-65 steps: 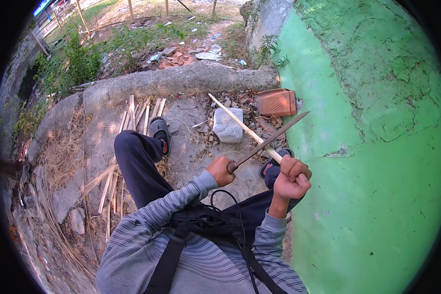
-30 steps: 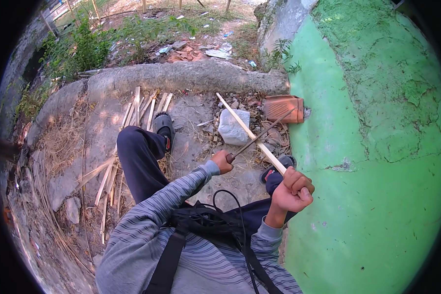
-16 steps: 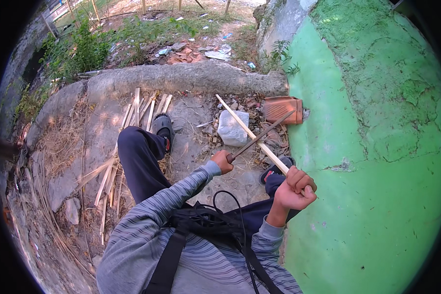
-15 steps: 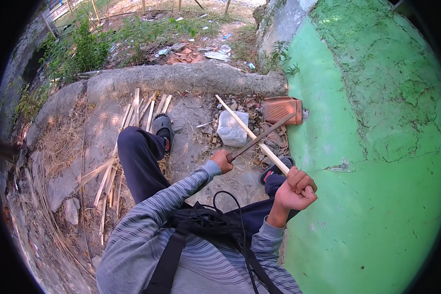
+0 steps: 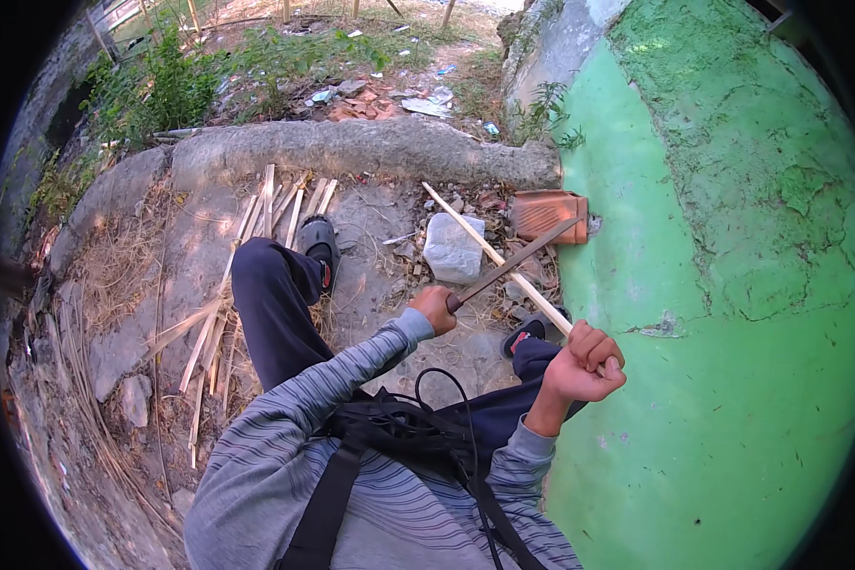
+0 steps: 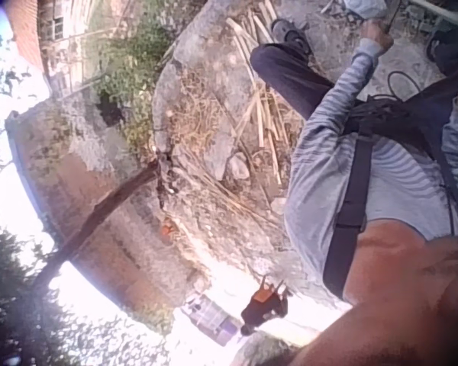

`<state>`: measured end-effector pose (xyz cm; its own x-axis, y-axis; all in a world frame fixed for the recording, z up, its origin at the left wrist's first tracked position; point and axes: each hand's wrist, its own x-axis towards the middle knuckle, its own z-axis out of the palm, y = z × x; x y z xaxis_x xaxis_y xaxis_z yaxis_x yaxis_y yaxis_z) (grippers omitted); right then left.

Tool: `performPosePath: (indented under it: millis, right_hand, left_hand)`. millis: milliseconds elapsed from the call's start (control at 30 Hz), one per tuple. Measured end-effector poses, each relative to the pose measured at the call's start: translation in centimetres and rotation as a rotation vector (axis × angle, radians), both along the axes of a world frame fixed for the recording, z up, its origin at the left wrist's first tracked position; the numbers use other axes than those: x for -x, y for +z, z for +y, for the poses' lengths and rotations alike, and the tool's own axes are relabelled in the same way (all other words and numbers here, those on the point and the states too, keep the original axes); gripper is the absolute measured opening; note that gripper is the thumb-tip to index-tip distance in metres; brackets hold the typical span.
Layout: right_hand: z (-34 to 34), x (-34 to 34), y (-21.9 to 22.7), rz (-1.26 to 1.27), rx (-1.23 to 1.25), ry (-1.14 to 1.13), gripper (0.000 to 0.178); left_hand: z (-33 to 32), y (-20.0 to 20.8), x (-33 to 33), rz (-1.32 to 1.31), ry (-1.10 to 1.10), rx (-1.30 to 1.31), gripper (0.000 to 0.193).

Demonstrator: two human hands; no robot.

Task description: The person shaves bamboo strips using a knife, bends and splits the strip by hand, and trims it down with the blade.

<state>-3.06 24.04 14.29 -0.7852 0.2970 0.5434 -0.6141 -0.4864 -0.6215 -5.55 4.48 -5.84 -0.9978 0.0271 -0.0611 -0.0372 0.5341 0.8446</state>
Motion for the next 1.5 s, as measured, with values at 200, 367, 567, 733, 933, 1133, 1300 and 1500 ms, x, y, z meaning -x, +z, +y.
performPosePath:
  millis: [200, 367, 567, 733, 933, 1133, 1300, 1500]
  right_hand:
    - [-0.8, -0.3, 0.9, 0.039, -0.063, 0.036, 0.033]
    - [-2.4, -0.8, 0.4, 0.029, -0.138, 0.009, 0.035]
    - [-2.7, -1.0, 2.3, 0.097, -0.19, 0.063, 0.047]
    - [-2.7, -0.4, 2.4, 0.173, -0.379, -0.04, 0.051]
    - [-2.6, -1.1, 3.8, 0.019, -0.343, 0.082, 0.051]
    - [-2.8, -1.6, 2.9, 0.078, -0.333, 0.006, 0.051]
    - [-2.2, -1.6, 2.1, 0.054, -0.333, -0.035, 0.051]
    - [-2.2, -2.1, 2.9, 0.017, -0.271, -0.097, 0.051]
  left_hand:
    - [0.1, 1.9, -1.4, 0.095, -0.093, -0.007, 0.013]
    - [-2.4, -2.1, 1.3, -0.111, 0.079, 0.109, 0.015]
    - [-2.3, -0.5, 0.0, -0.02, 0.037, 0.005, 0.013]
    - [-2.3, -0.7, 0.6, -0.02, 0.035, -0.007, 0.012]
    - [-2.2, -0.8, 0.9, -0.029, 0.021, -0.005, 0.011]
    - [-2.7, -1.5, 0.8, -0.01, 0.042, 0.001, 0.012]
    - [-1.6, 0.4, -0.9, 0.06, -0.011, 0.013, 0.011]
    - [-0.6, 2.1, -1.0, 0.076, -0.06, -0.037, 0.015]
